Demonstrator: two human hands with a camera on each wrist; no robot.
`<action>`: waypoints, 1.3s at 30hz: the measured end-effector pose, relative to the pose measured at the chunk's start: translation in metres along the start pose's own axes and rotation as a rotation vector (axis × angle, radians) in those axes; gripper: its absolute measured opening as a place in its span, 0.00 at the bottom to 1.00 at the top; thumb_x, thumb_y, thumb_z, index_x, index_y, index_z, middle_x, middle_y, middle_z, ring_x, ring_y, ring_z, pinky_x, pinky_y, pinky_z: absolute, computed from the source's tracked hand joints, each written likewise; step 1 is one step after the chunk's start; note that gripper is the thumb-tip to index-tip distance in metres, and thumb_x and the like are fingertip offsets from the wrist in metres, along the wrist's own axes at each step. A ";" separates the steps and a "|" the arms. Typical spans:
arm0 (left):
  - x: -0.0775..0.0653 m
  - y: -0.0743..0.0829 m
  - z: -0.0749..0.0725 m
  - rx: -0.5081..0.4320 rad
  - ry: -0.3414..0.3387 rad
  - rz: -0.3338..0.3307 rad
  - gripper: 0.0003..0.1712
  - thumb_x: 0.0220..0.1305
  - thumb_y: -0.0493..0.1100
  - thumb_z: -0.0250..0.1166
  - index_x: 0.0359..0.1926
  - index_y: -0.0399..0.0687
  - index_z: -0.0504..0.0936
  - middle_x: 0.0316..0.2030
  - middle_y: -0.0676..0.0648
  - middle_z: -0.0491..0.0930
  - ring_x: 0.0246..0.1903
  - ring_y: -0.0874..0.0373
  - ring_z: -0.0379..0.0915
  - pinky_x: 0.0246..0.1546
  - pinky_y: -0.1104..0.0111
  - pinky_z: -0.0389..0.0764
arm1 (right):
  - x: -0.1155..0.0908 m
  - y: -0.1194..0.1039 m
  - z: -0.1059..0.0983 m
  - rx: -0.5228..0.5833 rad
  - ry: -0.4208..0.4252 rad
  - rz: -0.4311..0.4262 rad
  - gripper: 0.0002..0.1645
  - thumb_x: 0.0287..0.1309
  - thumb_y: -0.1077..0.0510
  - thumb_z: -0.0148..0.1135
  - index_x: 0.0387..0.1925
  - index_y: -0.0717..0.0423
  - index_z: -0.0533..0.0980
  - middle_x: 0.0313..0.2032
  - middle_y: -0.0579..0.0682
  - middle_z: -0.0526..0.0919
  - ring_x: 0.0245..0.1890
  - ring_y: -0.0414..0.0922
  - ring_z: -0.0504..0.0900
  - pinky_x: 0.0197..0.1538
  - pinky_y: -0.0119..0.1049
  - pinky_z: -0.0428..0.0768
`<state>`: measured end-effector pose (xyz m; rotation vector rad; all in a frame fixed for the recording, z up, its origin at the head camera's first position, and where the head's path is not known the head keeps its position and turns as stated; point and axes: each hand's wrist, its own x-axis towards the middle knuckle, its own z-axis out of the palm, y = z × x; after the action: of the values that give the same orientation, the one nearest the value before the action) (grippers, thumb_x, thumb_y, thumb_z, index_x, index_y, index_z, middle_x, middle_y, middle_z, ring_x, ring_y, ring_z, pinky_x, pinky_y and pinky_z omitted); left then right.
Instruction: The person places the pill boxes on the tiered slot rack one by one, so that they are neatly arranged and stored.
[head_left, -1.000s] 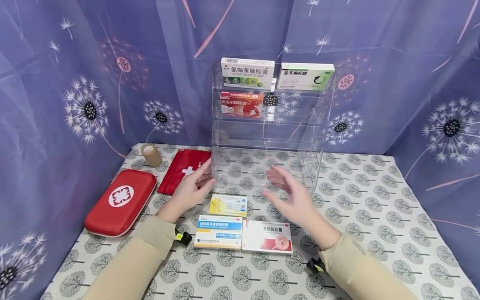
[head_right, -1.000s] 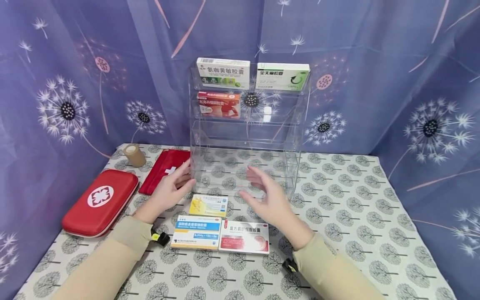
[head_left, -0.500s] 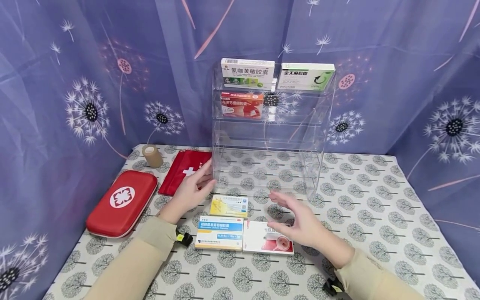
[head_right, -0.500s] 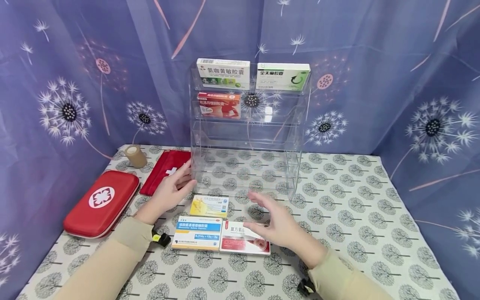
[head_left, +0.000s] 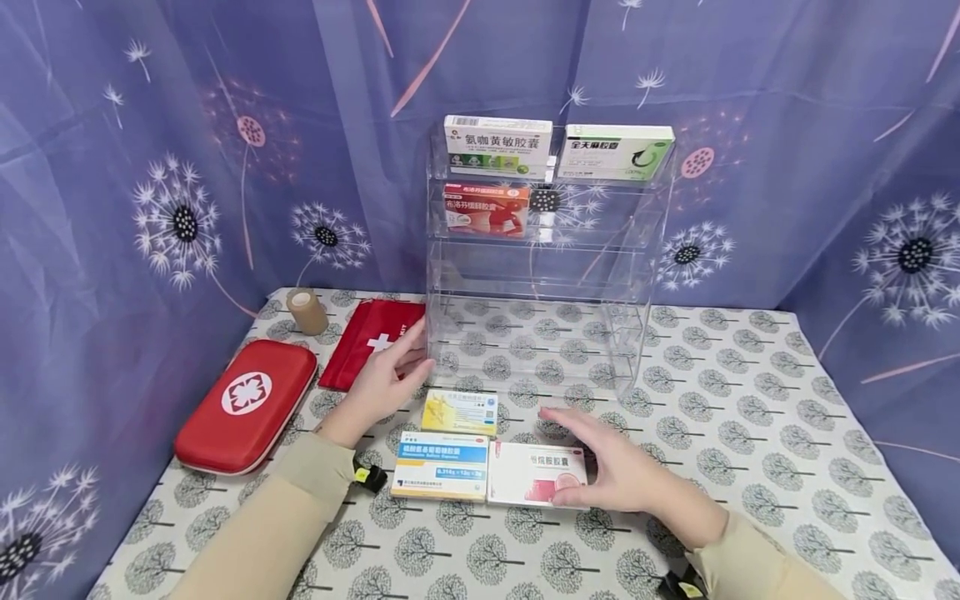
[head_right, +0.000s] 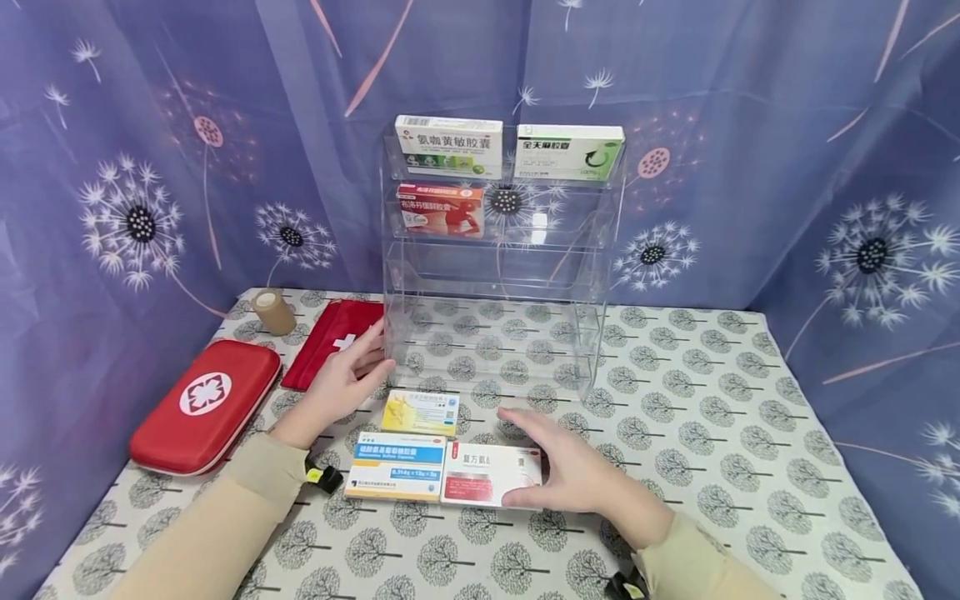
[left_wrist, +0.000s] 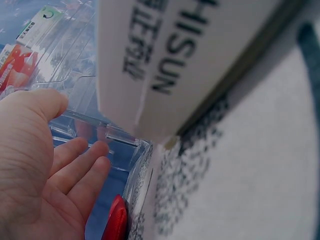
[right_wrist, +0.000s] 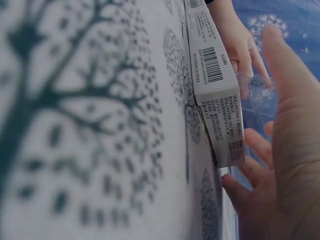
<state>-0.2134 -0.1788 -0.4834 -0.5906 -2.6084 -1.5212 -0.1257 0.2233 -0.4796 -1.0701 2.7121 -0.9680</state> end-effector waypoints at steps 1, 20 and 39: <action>0.000 0.000 0.000 0.000 0.000 -0.001 0.45 0.80 0.44 0.69 0.89 0.61 0.58 0.75 0.38 0.79 0.69 0.40 0.84 0.68 0.51 0.86 | -0.001 0.001 0.000 0.000 -0.007 0.004 0.70 0.50 0.26 0.82 0.84 0.54 0.64 0.79 0.64 0.73 0.75 0.69 0.76 0.72 0.78 0.76; -0.001 -0.002 -0.001 0.025 -0.004 0.005 0.46 0.79 0.45 0.69 0.89 0.66 0.57 0.75 0.40 0.78 0.68 0.42 0.84 0.67 0.55 0.87 | -0.013 0.008 0.008 0.000 -0.051 0.071 0.65 0.46 0.23 0.83 0.81 0.44 0.71 0.79 0.54 0.75 0.77 0.63 0.77 0.76 0.73 0.75; 0.000 -0.001 0.000 -0.013 -0.001 0.013 0.45 0.79 0.43 0.69 0.89 0.61 0.59 0.75 0.37 0.79 0.68 0.40 0.84 0.67 0.52 0.87 | -0.017 -0.007 -0.005 -0.012 -0.019 0.077 0.60 0.42 0.29 0.88 0.75 0.47 0.78 0.72 0.49 0.82 0.67 0.56 0.85 0.69 0.70 0.84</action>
<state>-0.2134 -0.1792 -0.4848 -0.6080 -2.5924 -1.5352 -0.1103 0.2332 -0.4740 -0.9646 2.7250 -0.9258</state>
